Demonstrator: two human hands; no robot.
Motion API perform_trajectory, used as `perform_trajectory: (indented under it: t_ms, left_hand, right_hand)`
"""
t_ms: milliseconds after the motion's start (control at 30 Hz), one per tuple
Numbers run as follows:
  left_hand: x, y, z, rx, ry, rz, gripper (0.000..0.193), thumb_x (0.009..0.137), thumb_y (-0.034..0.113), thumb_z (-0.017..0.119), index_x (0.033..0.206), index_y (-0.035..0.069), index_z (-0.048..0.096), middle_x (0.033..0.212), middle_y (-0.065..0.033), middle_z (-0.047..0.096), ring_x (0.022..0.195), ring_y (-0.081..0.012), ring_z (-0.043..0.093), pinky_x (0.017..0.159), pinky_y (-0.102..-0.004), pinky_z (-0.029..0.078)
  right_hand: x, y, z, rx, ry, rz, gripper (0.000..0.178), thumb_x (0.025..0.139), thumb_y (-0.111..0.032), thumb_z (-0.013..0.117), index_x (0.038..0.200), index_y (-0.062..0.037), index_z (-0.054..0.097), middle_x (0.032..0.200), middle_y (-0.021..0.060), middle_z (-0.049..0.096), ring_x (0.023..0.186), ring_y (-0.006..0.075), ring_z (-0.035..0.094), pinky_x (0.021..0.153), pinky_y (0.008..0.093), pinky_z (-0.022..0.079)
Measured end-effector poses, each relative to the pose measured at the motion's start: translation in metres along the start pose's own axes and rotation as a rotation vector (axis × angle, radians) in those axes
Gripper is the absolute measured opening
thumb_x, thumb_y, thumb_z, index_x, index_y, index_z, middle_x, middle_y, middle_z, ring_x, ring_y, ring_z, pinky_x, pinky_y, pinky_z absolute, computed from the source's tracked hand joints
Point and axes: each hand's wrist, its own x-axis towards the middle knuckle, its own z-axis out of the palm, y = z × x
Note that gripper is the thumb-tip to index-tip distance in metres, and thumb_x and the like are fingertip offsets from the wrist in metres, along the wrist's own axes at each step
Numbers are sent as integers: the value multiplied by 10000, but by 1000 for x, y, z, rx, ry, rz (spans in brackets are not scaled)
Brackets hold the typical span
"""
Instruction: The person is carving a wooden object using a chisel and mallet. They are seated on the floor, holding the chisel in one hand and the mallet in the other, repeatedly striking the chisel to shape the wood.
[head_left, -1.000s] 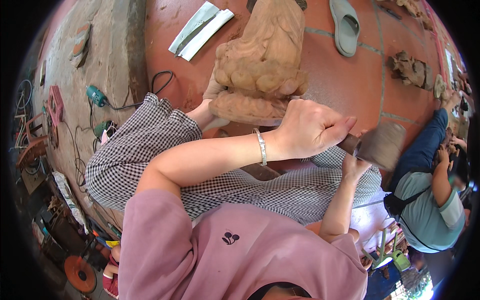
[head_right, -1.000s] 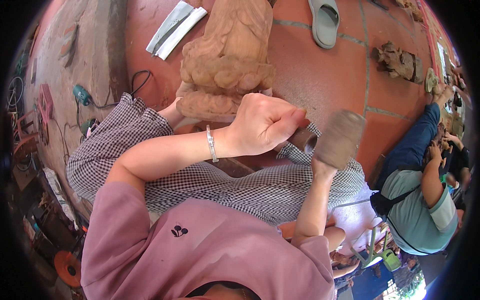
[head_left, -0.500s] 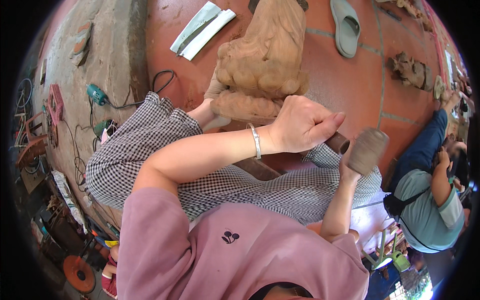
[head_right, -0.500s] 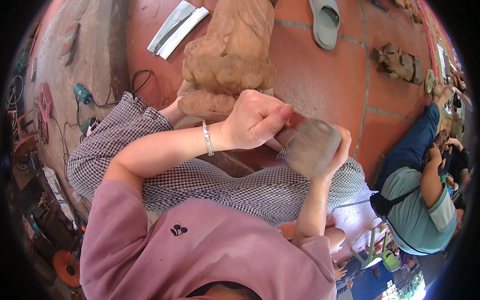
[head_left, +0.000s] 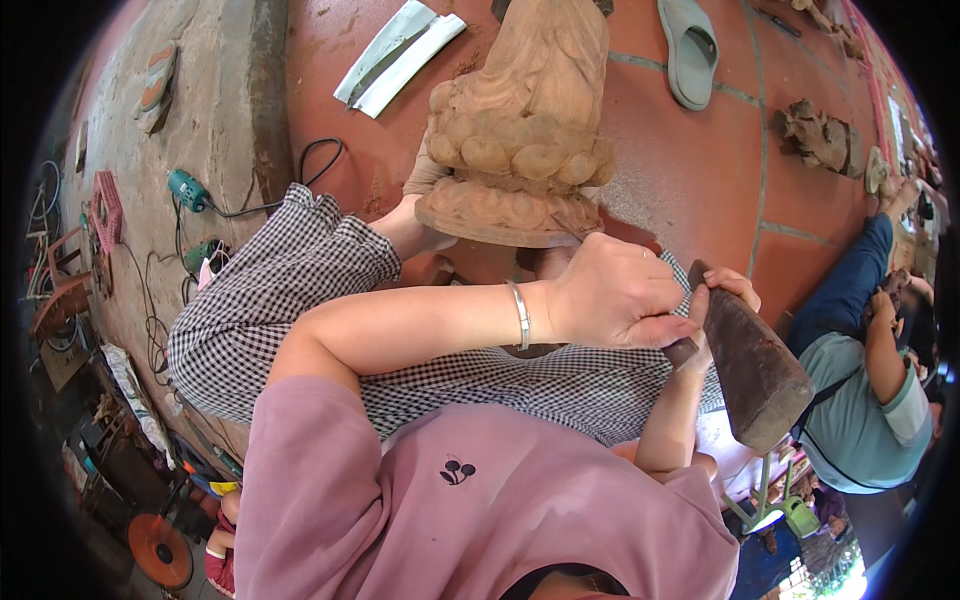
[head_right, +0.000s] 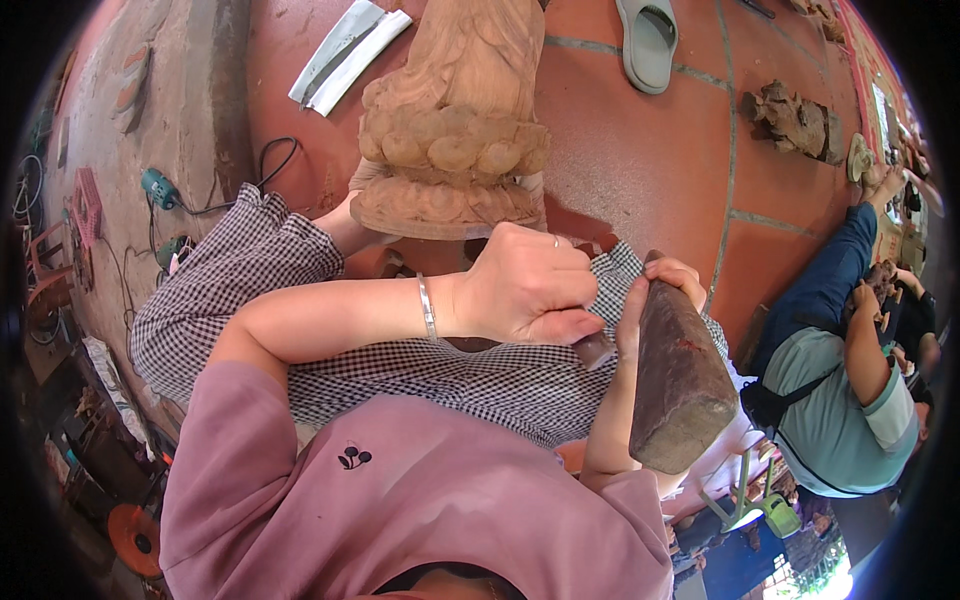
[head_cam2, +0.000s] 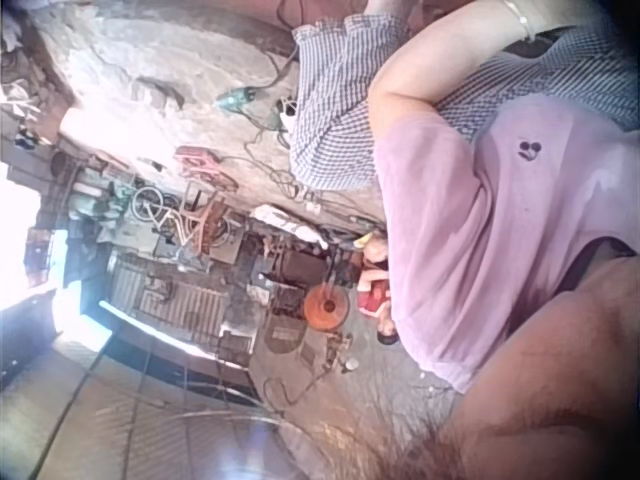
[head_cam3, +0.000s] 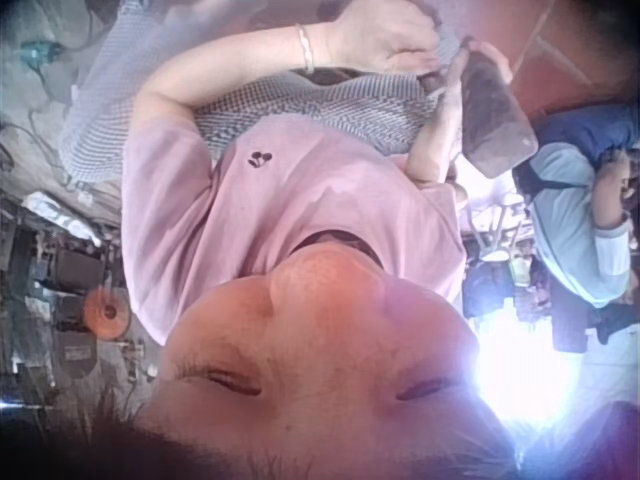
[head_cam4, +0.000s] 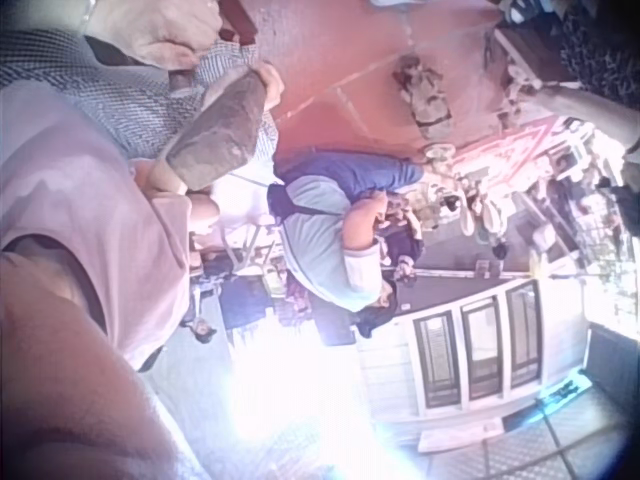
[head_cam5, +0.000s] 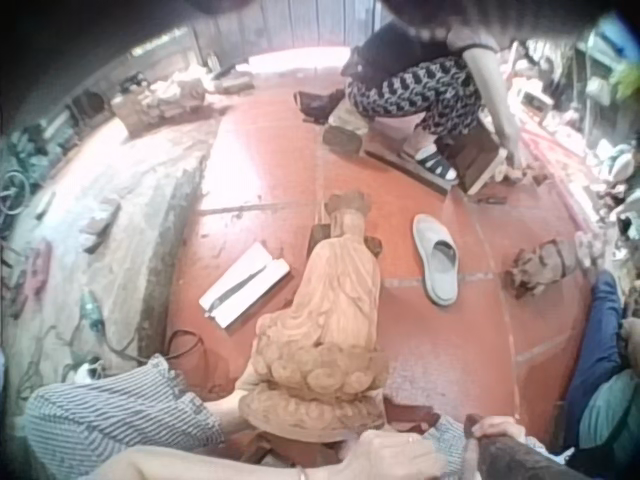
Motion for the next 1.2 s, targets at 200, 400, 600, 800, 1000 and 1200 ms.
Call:
perform_trajectory:
  t_ms: [200, 400, 600, 800, 1000, 1200]
  left_hand:
    - [7, -2, 4, -7, 73, -103, 395, 884, 347, 640, 614, 93, 505, 575, -64, 473, 506, -264, 520, 446, -376, 394]
    - [9, -2, -2, -22, 27, -194, 463, 959, 368, 569, 598, 83, 514, 549, -77, 469, 498, -277, 522, 440, -377, 378]
    - [18, -3, -5, -159, 130, -286, 427, 950, 379, 573, 620, 120, 652, 564, -74, 579, 507, -271, 588, 433, -382, 417]
    - [18, -3, -10, -150, 65, -259, 397, 956, 343, 567, 654, 115, 686, 577, -79, 598, 525, -277, 601, 451, -382, 431]
    - [18, -5, -12, -133, 70, -295, 470, 973, 368, 548, 611, 89, 659, 555, -89, 589, 495, -289, 583, 443, -385, 422]
    - [23, -14, -14, -275, 166, -411, 602, 1019, 400, 483, 534, 59, 586, 473, -93, 522, 442, -290, 542, 431, -381, 398]
  right_hand:
    - [3, 1, -2, 82, -2, -58, 313, 843, -8, 680, 1060, -69, 461, 942, 84, 540, 906, 195, 544, 879, 387, 470]
    - [-1, 2, -19, -262, -33, 185, 324, 811, -77, 755, 1018, -54, 507, 929, 58, 544, 878, 170, 541, 836, 320, 472]
    - [-3, 12, -13, -300, -43, 87, 326, 724, 147, 602, 962, -54, 508, 916, 80, 570, 836, 186, 571, 850, 323, 473]
    - [-5, 22, -15, -108, -28, 185, 259, 786, 80, 611, 990, -47, 515, 925, 81, 576, 854, 177, 574, 849, 309, 482]
    - [3, 5, -5, 124, 15, 35, 310, 813, -6, 699, 1082, -28, 548, 1010, 69, 611, 920, 172, 608, 858, 291, 495]
    - [3, 3, -4, -95, 20, 168, 260, 815, -12, 720, 1030, -7, 575, 999, 86, 616, 924, 193, 595, 883, 341, 486]
